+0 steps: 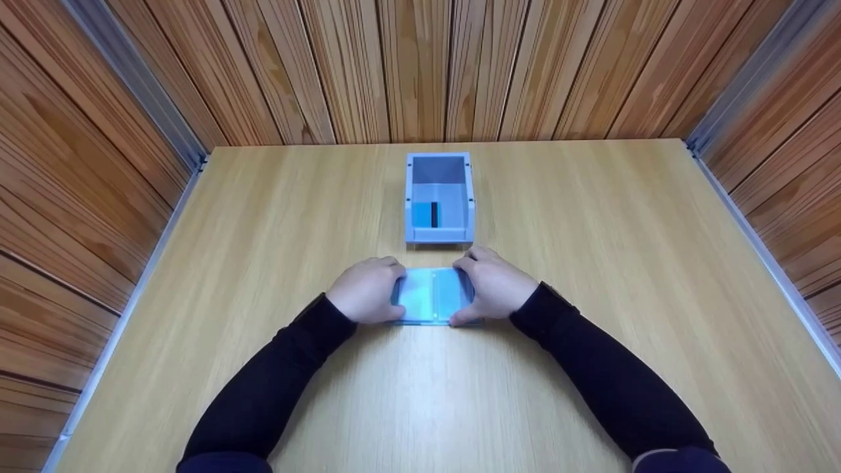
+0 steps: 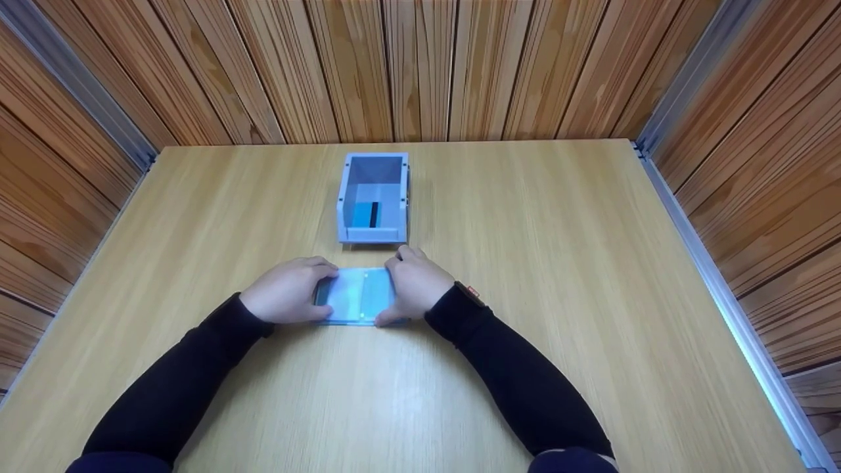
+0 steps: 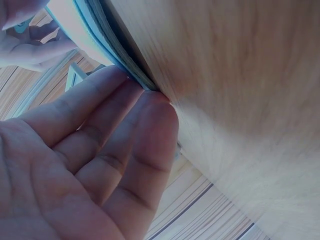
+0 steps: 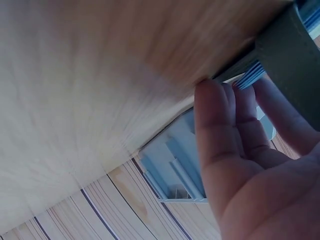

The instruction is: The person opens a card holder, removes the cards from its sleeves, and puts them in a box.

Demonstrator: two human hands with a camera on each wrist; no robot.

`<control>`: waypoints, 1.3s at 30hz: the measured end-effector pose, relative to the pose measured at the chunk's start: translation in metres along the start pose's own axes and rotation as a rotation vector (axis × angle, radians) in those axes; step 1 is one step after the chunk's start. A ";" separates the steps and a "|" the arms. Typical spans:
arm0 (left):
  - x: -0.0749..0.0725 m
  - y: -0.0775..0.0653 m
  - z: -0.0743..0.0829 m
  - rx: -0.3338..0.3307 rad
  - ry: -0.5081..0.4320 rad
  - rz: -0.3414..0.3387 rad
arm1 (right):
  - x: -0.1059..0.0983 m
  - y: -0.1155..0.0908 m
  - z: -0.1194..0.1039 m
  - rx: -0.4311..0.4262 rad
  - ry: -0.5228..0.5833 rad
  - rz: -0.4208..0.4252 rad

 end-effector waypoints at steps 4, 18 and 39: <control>0.000 0.000 0.000 0.001 -0.001 0.005 | -0.001 0.000 0.000 0.005 0.006 0.010; -0.001 0.001 0.000 0.014 -0.009 0.021 | -0.001 0.000 0.000 0.008 0.018 0.029; 0.001 0.003 -0.002 -0.025 -0.012 -0.011 | -0.021 -0.001 -0.021 -0.103 0.167 0.110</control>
Point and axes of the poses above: each hand's wrist, its own y-axis towards the middle knuckle, its own x-axis out of the palm, z = x × y, the point moved 6 cm from there along y, towards the middle knuckle, and after that the axes turned 13 degrees about -x, right-handed, at the moved point
